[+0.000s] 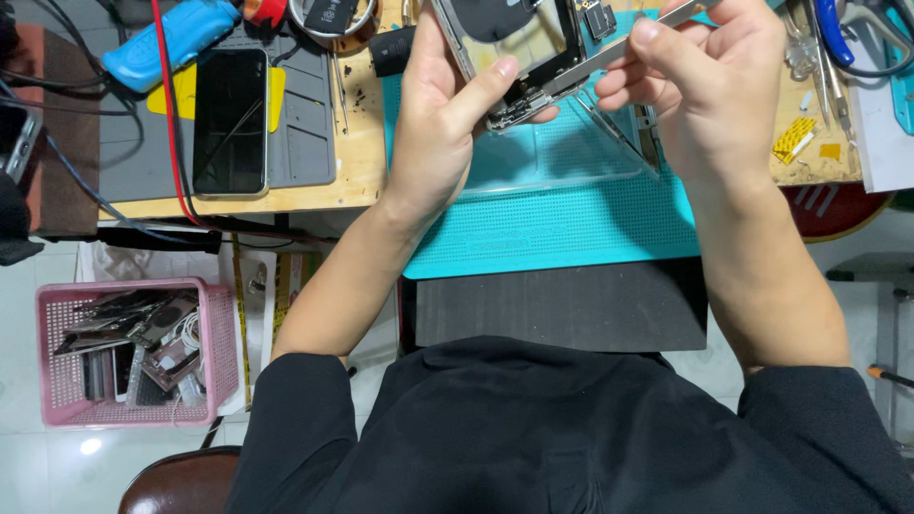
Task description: The person repairs a smartphone at a workbench, holding the opened phone frame in one hand while using a screwdriver and metal pry tools with the other hand to remove and reposition internal components. They set removed parts on the mat, pick up small screws and tools from the bench, and continue working on the phone's internals.
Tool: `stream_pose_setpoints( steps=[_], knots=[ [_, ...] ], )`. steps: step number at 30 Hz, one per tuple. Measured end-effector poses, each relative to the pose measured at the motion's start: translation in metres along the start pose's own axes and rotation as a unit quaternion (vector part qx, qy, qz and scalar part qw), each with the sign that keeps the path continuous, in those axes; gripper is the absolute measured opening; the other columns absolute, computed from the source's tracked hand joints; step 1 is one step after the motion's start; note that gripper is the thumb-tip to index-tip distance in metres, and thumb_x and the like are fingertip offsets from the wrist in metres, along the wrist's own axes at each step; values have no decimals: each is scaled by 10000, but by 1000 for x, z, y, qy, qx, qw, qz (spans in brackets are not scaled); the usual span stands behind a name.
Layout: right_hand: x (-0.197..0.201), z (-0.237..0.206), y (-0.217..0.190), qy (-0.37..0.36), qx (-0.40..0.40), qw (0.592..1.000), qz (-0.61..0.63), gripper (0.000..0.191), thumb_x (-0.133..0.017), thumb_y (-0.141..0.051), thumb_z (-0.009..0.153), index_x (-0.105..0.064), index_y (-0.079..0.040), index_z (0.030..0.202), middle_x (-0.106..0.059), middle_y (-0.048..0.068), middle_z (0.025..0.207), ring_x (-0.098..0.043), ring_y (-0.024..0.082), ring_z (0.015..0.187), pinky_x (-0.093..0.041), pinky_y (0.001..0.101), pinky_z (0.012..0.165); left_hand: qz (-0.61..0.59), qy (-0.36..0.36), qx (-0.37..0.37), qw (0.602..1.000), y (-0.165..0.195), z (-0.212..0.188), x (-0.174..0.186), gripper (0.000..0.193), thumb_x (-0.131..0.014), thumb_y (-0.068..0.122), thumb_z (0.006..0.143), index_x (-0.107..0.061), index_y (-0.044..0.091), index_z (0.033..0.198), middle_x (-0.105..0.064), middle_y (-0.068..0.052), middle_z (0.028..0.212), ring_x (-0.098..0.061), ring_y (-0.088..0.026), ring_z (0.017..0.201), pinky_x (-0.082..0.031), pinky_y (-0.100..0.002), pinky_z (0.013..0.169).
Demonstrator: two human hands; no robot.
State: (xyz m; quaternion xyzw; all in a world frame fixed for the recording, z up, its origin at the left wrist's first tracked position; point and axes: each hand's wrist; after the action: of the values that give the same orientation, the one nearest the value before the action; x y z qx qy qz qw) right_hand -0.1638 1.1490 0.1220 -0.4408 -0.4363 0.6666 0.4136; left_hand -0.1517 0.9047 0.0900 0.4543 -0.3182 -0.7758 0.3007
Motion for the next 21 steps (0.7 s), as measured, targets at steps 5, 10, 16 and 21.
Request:
stream_pose_setpoints(
  steps=[5, 10, 16, 21],
  knots=[
    [-2, 1, 2, 2, -31, 998, 46, 96, -632, 26, 1124, -562, 38, 1188, -720, 199, 967, -744, 253, 804, -635, 343, 717, -21, -6, 3, 1000, -4, -2, 1, 327, -516, -6, 1170, -367, 34, 1458, -646, -159, 1316, -731, -246, 1132, -692, -427, 904],
    [-1, -2, -3, 32, 30, 998, -40, 129, -634, 8, 1134, -565, 44, 1237, -704, 168, 985, -734, 249, 761, -633, 351, 679, -5, -9, 1, 1000, -8, -2, 2, 332, -506, -2, 1176, -360, 39, 1471, -636, -155, 1334, -721, -240, 1168, -693, -432, 945],
    [3, -9, -20, 4, 199, 967, -159, 99, -599, -3, 1224, -544, 78, 1240, -656, 213, 1016, -693, 294, 775, -623, 385, 701, -19, -10, 8, 1000, -6, -1, 8, 310, -474, 23, 1176, -384, 9, 1473, -631, -151, 1340, -727, -242, 1141, -657, -422, 930],
    [0, -11, -32, -78, 140, 977, -142, 97, -621, -23, 1096, -573, 28, 1163, -694, 171, 1137, -744, 217, 897, -675, 334, 849, -13, -14, 37, 999, -2, 0, 11, 309, -470, 49, 1191, -383, 19, 1486, -632, -156, 1362, -729, -241, 1154, -664, -429, 924]
  ],
)
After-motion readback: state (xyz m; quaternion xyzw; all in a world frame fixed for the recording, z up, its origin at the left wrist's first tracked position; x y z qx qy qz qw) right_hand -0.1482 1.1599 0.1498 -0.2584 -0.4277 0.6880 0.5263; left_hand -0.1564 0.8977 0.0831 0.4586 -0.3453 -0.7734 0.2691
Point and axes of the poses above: each hand's wrist, its own z-axis towards the middle knuckle, its own x-axis out of the back of the hand, y = z × x
